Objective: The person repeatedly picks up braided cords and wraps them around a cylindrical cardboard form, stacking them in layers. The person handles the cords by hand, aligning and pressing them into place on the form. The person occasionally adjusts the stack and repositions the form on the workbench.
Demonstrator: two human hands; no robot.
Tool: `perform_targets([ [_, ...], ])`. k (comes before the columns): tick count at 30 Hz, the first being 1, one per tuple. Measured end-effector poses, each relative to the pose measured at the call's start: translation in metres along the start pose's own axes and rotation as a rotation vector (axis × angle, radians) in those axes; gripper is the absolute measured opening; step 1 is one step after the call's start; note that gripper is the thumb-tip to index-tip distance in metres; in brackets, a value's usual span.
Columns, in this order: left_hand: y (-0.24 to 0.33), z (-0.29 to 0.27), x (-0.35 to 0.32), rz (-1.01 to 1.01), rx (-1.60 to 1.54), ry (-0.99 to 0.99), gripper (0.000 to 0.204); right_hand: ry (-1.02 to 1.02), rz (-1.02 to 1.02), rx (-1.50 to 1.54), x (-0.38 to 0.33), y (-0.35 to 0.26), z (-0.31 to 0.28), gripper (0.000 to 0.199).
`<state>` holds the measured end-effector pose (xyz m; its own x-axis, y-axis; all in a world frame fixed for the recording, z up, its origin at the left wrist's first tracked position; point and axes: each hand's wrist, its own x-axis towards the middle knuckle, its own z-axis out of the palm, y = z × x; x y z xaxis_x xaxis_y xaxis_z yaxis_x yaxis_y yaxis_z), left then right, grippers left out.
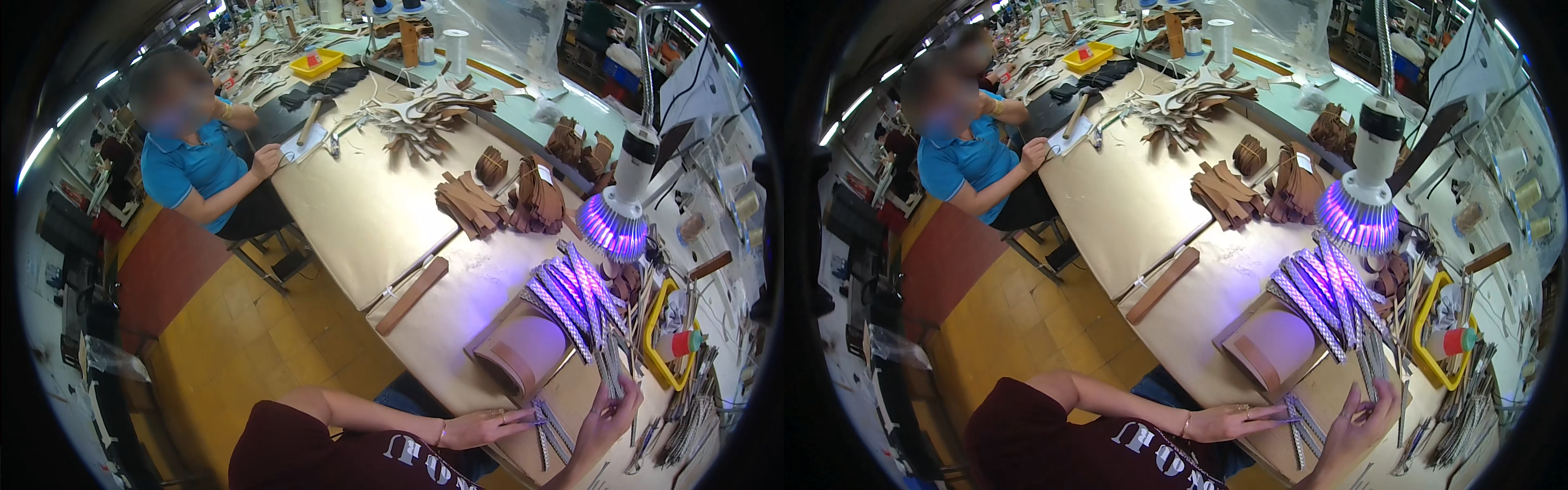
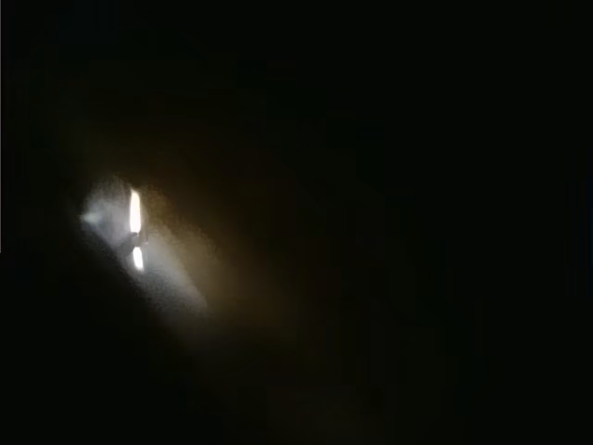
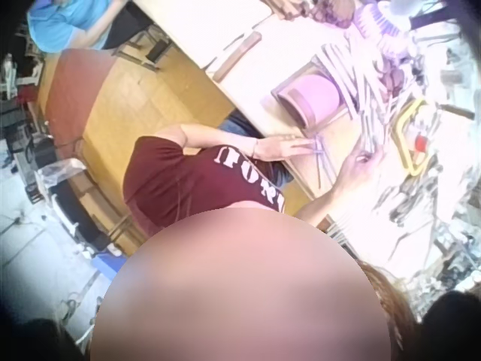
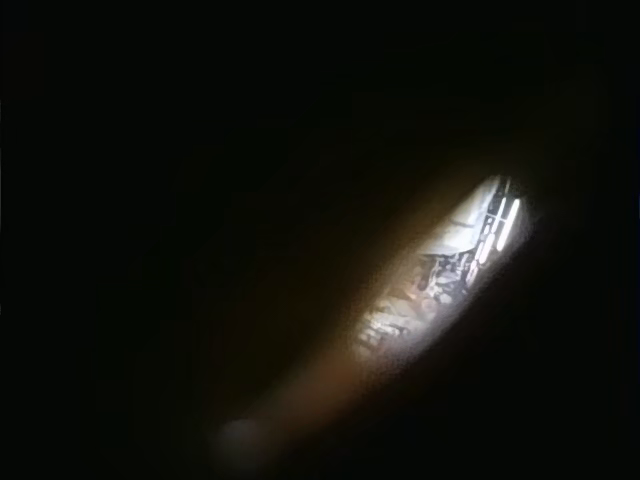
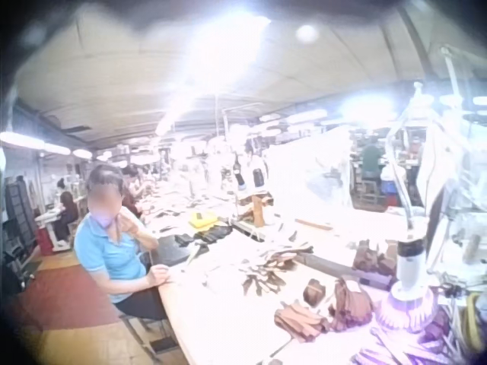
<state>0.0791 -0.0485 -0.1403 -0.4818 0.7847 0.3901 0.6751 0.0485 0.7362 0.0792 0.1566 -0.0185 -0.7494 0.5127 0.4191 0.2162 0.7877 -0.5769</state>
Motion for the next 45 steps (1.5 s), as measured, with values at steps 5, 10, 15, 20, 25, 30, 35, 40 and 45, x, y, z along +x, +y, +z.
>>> perform_targets([
  [5,0.009,-0.01,0.014,-0.102,-0.111,-0.114,0.064,-0.112,0.261,-0.184,-0.064,0.048,-0.031,0.013],
  [10,0.037,-0.038,0.049,0.007,-0.433,0.156,0.047,0.084,0.342,0.433,-0.104,0.084,-0.026,0.032],
  [15,0.059,-0.071,0.081,-0.211,-1.052,0.149,0.035,0.004,0.202,0.758,-0.109,0.059,-0.008,0.045],
  [20,0.067,-0.078,0.091,-0.159,-1.099,0.243,0.031,0.031,0.335,0.749,-0.087,0.025,0.01,0.039],
  [25,0.059,-0.081,0.079,-0.081,-0.601,0.349,0.023,0.003,0.429,1.168,-0.066,0.018,0.006,0.029],
  [30,0.043,-0.095,0.073,0.026,-0.45,0.377,0.018,-0.081,0.641,1.227,-0.051,-0.003,-0.014,0.027],
  [35,0.031,-0.1,0.075,0.08,-0.305,0.372,0.018,0.209,1.381,1.629,-0.034,-0.006,-0.019,0.03],
  [40,0.033,-0.089,0.073,0.139,-0.263,0.413,0.019,-0.112,0.643,1.1,-0.044,0.008,0.002,0.042],
  [45,0.032,-0.088,0.075,0.141,-0.265,0.445,0.019,-0.118,0.853,1.409,-0.039,0.014,0.004,0.044],
])
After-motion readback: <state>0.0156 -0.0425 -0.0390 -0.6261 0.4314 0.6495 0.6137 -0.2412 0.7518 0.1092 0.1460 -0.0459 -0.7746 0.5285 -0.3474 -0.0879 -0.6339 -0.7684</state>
